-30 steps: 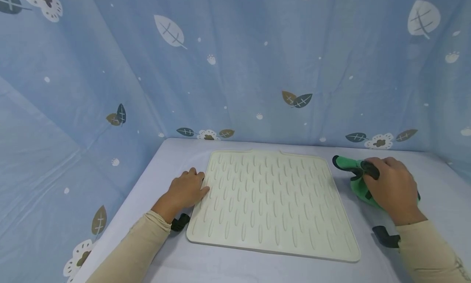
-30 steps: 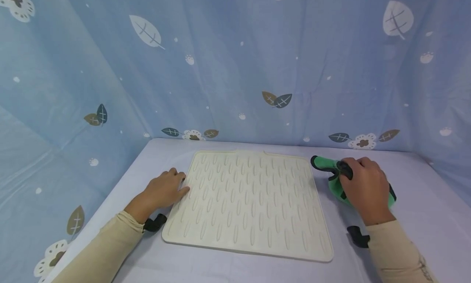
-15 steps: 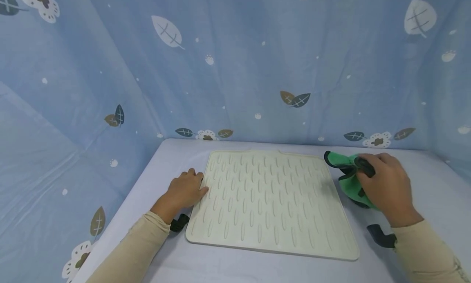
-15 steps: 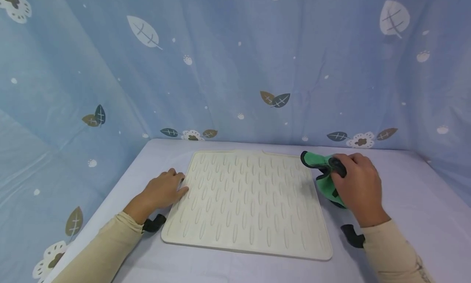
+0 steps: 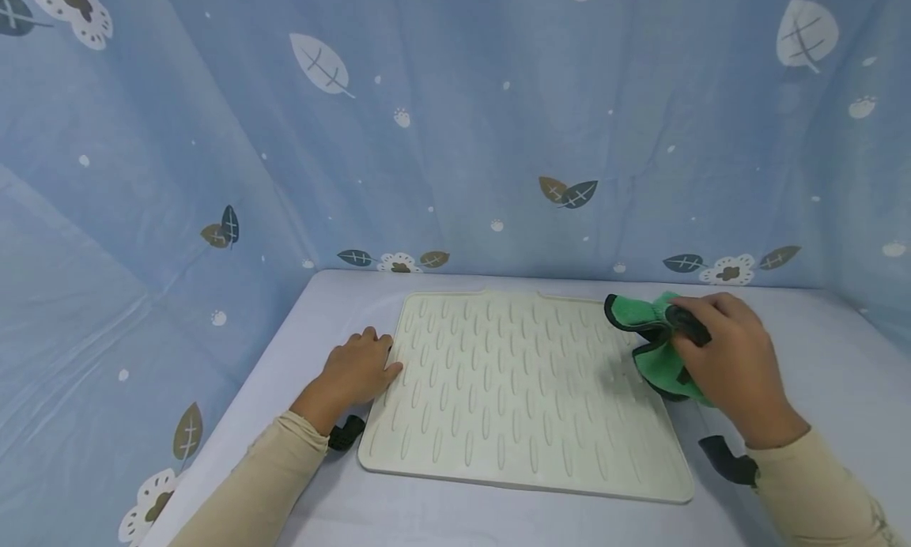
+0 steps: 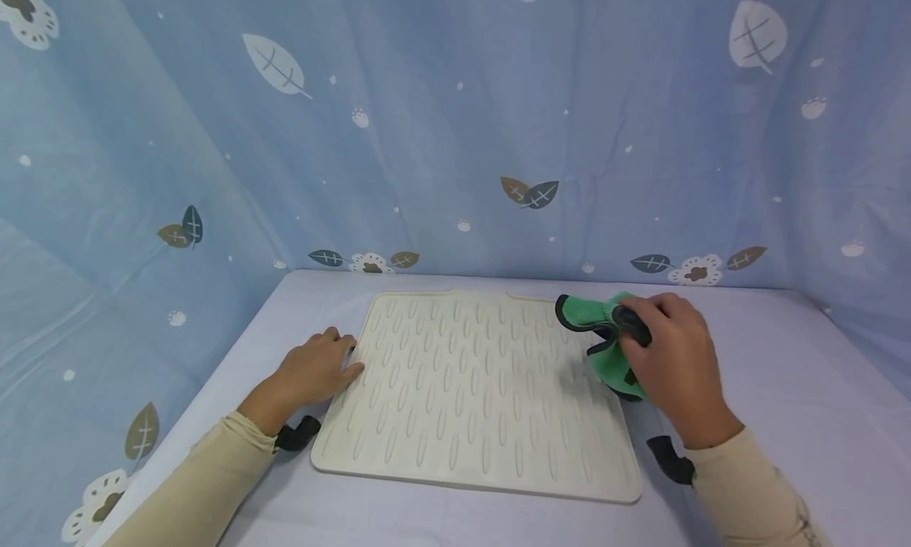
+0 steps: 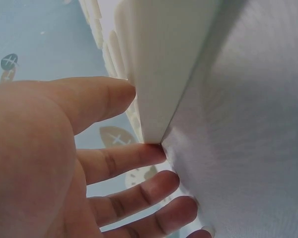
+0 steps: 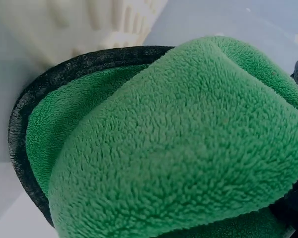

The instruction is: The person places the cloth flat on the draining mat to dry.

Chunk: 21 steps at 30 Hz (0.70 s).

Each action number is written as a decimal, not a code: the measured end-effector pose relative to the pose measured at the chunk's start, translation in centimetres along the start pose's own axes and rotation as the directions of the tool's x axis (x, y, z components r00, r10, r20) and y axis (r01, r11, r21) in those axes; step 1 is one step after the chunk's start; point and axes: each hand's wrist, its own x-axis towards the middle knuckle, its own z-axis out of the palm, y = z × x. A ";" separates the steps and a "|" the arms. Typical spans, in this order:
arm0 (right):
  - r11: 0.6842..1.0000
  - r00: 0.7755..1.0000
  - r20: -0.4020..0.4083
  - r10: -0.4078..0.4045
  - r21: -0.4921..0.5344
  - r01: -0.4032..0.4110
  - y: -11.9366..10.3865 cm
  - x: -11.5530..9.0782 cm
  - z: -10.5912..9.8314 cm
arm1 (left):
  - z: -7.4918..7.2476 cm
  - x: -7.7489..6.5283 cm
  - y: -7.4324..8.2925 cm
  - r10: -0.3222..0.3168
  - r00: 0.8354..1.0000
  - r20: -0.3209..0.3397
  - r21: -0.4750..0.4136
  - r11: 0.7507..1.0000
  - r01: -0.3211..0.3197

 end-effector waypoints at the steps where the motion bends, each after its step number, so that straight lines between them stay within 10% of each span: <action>1: 1.000 1.000 -0.003 -0.012 0.005 0.012 -0.2 0.0 -0.1 | 0.0 0.0 0.0 -0.002 1.000 0.001 0.000 1.000 0.002; 21: 0.992 0.996 0.004 -0.085 0.089 0.084 -4.5 0.6 1.0 | 1.0 0.6 -0.4 0.025 1.000 -0.015 0.035 0.999 -0.025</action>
